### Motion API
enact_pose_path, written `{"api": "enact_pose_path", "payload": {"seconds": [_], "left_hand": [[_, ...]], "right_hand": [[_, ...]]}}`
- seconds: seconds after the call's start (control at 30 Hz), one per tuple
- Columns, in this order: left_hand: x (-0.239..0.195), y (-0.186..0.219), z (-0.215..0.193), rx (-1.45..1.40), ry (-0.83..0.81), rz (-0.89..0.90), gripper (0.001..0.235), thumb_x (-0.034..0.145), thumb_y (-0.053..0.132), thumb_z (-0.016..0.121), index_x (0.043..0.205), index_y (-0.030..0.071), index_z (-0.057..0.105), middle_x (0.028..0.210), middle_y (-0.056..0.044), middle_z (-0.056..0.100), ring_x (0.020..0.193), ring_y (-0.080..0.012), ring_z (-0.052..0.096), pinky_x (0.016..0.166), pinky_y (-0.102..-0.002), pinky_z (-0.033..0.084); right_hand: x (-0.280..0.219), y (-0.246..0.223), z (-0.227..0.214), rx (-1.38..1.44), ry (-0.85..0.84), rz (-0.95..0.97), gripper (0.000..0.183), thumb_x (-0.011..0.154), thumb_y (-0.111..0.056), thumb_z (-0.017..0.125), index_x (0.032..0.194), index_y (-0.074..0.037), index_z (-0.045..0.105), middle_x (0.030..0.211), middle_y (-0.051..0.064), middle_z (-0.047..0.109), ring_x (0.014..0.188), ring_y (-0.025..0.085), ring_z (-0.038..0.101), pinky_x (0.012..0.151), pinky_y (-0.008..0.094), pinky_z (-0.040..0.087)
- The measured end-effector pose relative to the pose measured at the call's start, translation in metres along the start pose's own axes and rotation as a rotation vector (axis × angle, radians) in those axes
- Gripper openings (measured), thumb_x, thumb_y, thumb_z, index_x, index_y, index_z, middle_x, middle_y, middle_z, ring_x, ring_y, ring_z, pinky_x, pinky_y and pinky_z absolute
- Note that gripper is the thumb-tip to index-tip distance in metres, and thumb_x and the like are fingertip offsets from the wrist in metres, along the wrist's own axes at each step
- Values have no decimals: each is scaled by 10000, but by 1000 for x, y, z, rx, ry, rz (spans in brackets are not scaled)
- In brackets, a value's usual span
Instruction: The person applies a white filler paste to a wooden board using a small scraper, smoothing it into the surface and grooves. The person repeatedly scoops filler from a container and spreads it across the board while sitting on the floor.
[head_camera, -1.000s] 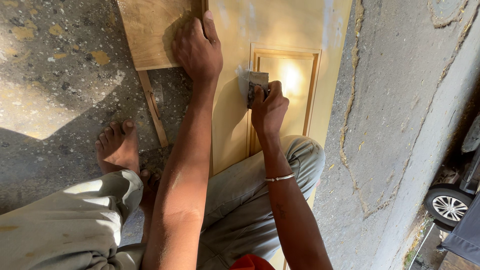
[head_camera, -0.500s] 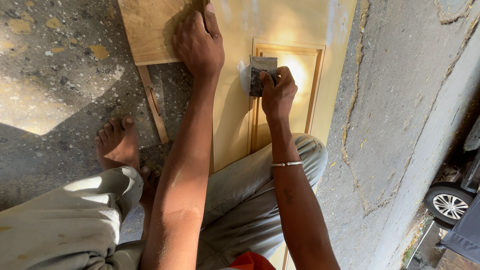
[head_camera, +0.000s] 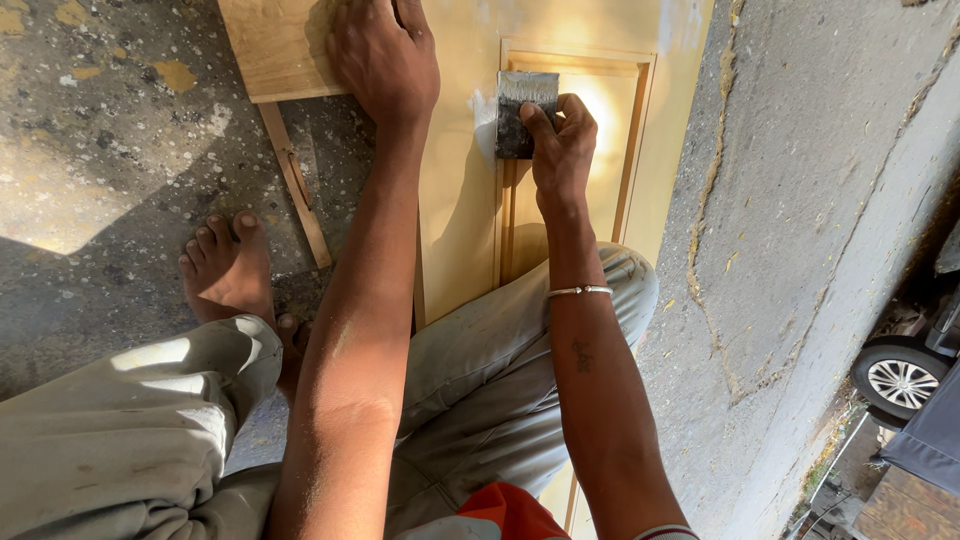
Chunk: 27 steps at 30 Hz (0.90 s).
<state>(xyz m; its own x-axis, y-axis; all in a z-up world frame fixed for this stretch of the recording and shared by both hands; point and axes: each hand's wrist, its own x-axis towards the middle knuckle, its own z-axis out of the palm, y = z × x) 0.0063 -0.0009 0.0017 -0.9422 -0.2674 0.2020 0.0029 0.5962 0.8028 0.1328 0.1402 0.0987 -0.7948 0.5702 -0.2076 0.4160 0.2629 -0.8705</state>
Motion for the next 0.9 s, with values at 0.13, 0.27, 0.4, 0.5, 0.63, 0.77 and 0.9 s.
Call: {"api": "enact_pose_path", "payload": {"seconds": [0.13,0.27,0.4,0.5,0.63,0.77,0.9], "left_hand": [[0,1,0,15,21,16,245,1041,289,589,961,61,625,938,-113,717,968,-325,698,835,-522,498],[2,4,-5,19,54,44,271,1068,303,548,1006,58,645,969,-121,729,951,-343,687,870,-522,503],[3,4,-5,3,-37,-8,365,1085,339,489,910,63,652,926,-123,741,898,-327,700,842,-523,502],[8,1,-2,37,-85,-29,454,1106,372,438,802,94,627,840,-117,729,832,-282,702,836,-492,511],[10,-5,5,53,-136,-90,522,1086,450,408,717,132,595,722,-89,704,728,-238,683,753,-424,508],[10,-11,5,42,-109,-45,579,1102,504,358,737,133,613,727,-89,698,735,-269,689,736,-452,502],[12,-29,10,145,-61,15,625,1099,566,364,803,124,692,755,-91,719,709,-322,695,604,-496,487]], "right_hand": [[2,0,0,1,-8,-5,272,971,-159,783,843,-51,568,621,-37,524,537,29,351,480,261,305],[6,-9,-3,124,-49,-35,209,993,-148,770,933,-20,617,748,12,628,617,50,494,571,253,439],[3,-30,-14,292,11,6,191,979,-130,741,920,-1,613,817,74,712,675,110,661,653,300,602],[-11,-51,-32,384,70,-1,169,967,-110,726,897,-12,607,870,109,748,739,148,710,700,332,618],[-46,-76,-79,486,170,-52,94,996,-64,719,987,-9,643,929,63,709,812,129,663,781,310,575],[-104,-94,-152,546,339,-44,88,988,-7,714,1055,9,660,964,24,681,857,102,607,840,293,537],[-194,-63,-220,494,504,-40,133,944,23,650,1073,-5,668,1022,42,707,925,120,658,904,290,555]]}}
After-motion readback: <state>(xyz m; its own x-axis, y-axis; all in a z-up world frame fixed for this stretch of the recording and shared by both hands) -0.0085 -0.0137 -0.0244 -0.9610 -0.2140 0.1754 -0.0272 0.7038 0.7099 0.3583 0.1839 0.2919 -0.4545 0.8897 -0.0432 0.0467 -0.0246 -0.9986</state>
